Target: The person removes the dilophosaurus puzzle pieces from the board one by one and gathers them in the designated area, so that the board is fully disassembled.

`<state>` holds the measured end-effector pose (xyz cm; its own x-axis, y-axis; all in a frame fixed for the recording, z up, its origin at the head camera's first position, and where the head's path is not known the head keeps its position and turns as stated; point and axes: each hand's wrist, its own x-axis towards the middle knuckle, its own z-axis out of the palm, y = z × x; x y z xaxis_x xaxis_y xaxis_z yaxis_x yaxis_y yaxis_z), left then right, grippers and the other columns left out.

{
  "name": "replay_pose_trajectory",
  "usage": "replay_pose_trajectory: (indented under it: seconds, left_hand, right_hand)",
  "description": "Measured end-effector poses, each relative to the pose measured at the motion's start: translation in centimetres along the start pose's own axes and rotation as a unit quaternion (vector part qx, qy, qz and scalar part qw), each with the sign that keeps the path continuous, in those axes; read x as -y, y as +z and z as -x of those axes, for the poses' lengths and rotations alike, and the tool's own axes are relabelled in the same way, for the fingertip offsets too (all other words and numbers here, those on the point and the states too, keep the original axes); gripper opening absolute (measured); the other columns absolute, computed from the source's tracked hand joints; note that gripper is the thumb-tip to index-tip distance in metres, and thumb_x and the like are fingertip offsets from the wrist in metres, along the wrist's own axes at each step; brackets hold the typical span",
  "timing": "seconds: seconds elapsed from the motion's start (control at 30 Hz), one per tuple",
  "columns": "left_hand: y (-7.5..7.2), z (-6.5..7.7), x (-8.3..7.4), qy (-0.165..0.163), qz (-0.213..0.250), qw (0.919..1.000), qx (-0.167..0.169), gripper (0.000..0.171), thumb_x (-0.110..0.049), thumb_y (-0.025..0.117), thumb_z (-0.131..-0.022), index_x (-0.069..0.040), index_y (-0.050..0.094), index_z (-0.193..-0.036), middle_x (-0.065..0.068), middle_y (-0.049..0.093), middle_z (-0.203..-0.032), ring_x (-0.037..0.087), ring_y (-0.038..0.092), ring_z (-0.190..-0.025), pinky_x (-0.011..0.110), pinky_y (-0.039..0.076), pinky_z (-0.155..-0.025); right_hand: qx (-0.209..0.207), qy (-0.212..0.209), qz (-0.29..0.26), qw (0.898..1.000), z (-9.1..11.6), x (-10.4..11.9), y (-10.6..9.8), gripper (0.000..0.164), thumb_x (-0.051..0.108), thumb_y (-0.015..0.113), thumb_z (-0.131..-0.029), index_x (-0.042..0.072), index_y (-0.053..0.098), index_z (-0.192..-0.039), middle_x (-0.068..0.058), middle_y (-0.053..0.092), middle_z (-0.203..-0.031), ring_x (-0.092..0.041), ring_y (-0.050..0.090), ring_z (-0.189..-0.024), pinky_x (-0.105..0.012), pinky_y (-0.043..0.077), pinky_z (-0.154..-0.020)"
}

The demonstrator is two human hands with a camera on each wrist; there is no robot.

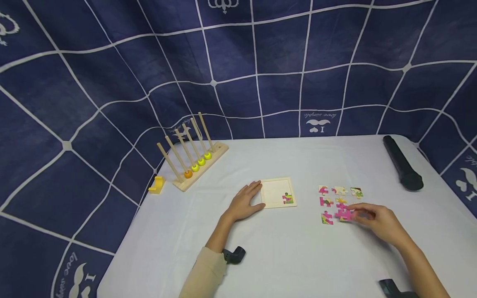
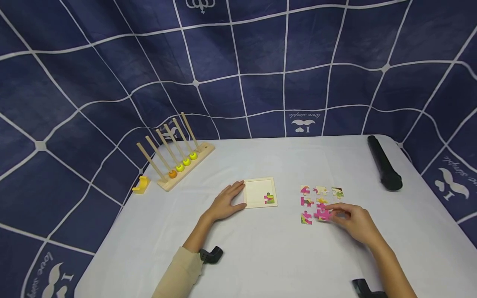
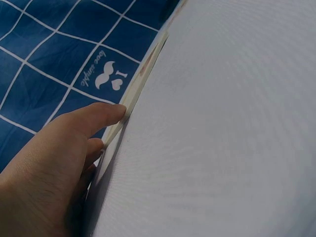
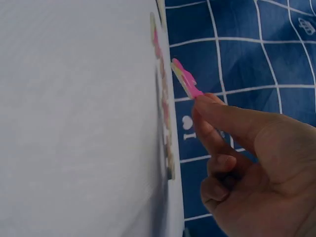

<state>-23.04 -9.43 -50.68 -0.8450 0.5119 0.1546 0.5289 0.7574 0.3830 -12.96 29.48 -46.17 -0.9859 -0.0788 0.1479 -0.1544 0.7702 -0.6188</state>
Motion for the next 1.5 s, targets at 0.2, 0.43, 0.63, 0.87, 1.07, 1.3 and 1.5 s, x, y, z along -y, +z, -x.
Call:
replay_pose_trajectory:
  seconds: [0.2, 0.43, 0.63, 0.87, 1.07, 1.3, 1.5]
  left_hand:
    - [0.0, 0.0, 0.0, -0.005, 0.000, 1.0000, 0.005, 0.071, -0.051, 0.052, -0.083, -0.012, 0.032, -0.140, -0.002, 0.026, -0.146, 0.012, 0.019, -0.135, 0.028, 0.013, -0.111]
    - [0.0, 0.0, 0.0, -0.009, -0.001, 0.9999, 0.006, 0.072, -0.051, 0.052, -0.083, -0.012, 0.032, -0.140, -0.003, 0.026, -0.147, 0.012, 0.019, -0.135, 0.028, 0.012, -0.112]
    - [0.1, -0.1, -0.2, -0.010, 0.005, 0.9999, 0.006, 0.072, -0.050, 0.053, -0.082, -0.013, 0.032, -0.140, -0.003, 0.026, -0.147, 0.011, 0.018, -0.135, 0.028, 0.012, -0.112]
    - [-0.1, -0.2, -0.1, -0.003, 0.010, 0.9999, 0.004, 0.071, -0.049, 0.053, -0.083, -0.011, 0.033, -0.139, 0.000, 0.027, -0.146, 0.014, 0.020, -0.135, 0.031, 0.014, -0.111]
    - [-0.1, 0.0, 0.1, -0.008, 0.004, 0.9999, 0.005, 0.071, -0.050, 0.053, -0.082, -0.012, 0.033, -0.139, -0.002, 0.026, -0.146, 0.012, 0.019, -0.135, 0.029, 0.013, -0.111]
    - [-0.2, 0.0, 0.2, -0.012, 0.007, 0.9999, 0.008, 0.071, -0.050, 0.052, -0.082, -0.013, 0.032, -0.140, -0.003, 0.026, -0.147, 0.011, 0.018, -0.136, 0.027, 0.012, -0.111]
    - [-0.1, 0.0, 0.2, -0.008, 0.010, 0.9999, 0.007, 0.071, -0.051, 0.052, -0.083, -0.013, 0.032, -0.140, -0.002, 0.026, -0.147, 0.012, 0.019, -0.135, 0.029, 0.013, -0.112]
  right_hand:
    - [0.019, 0.025, -0.004, 1.000, 0.4, -1.0, 0.3, 0.024, 0.022, 0.070, -0.077, 0.013, 0.068, -0.099, 0.004, 0.044, -0.063, -0.004, 0.030, -0.053, -0.024, 0.025, -0.042]
    - [0.010, 0.019, 0.007, 1.000, 0.5, -1.2, 1.2, 0.021, 0.018, 0.071, -0.076, 0.015, 0.068, -0.097, 0.006, 0.053, -0.066, -0.005, 0.030, -0.052, -0.025, 0.023, -0.044]
    - [0.020, 0.022, 0.029, 0.999, 0.5, -1.3, 1.4, 0.021, 0.016, 0.072, -0.075, 0.015, 0.069, -0.096, -0.008, 0.063, -0.086, -0.021, 0.051, -0.080, -0.037, 0.040, -0.067]
    - [0.017, -0.001, 0.034, 0.999, 0.3, -1.2, 1.4, 0.024, 0.014, 0.072, -0.074, 0.014, 0.069, -0.098, -0.004, 0.063, -0.086, -0.031, 0.052, -0.093, -0.047, 0.040, -0.073]
    - [-0.016, -0.045, 0.027, 0.998, -0.6, -0.1, 2.2, 0.024, 0.015, 0.070, -0.076, 0.012, 0.069, -0.100, -0.011, 0.065, -0.100, -0.031, 0.053, -0.098, -0.045, 0.043, -0.076]
    - [-0.026, -0.118, 0.016, 0.993, -3.4, 2.4, 4.3, 0.025, 0.014, 0.072, -0.075, 0.013, 0.069, -0.100, 0.007, 0.063, -0.080, -0.014, 0.051, -0.074, -0.028, 0.040, -0.063]
    - [-0.001, -0.119, -0.002, 0.993, -5.8, 4.8, 6.1, 0.029, 0.016, 0.071, -0.076, 0.012, 0.067, -0.105, 0.011, 0.057, -0.075, -0.012, 0.042, -0.062, -0.021, 0.033, -0.053]
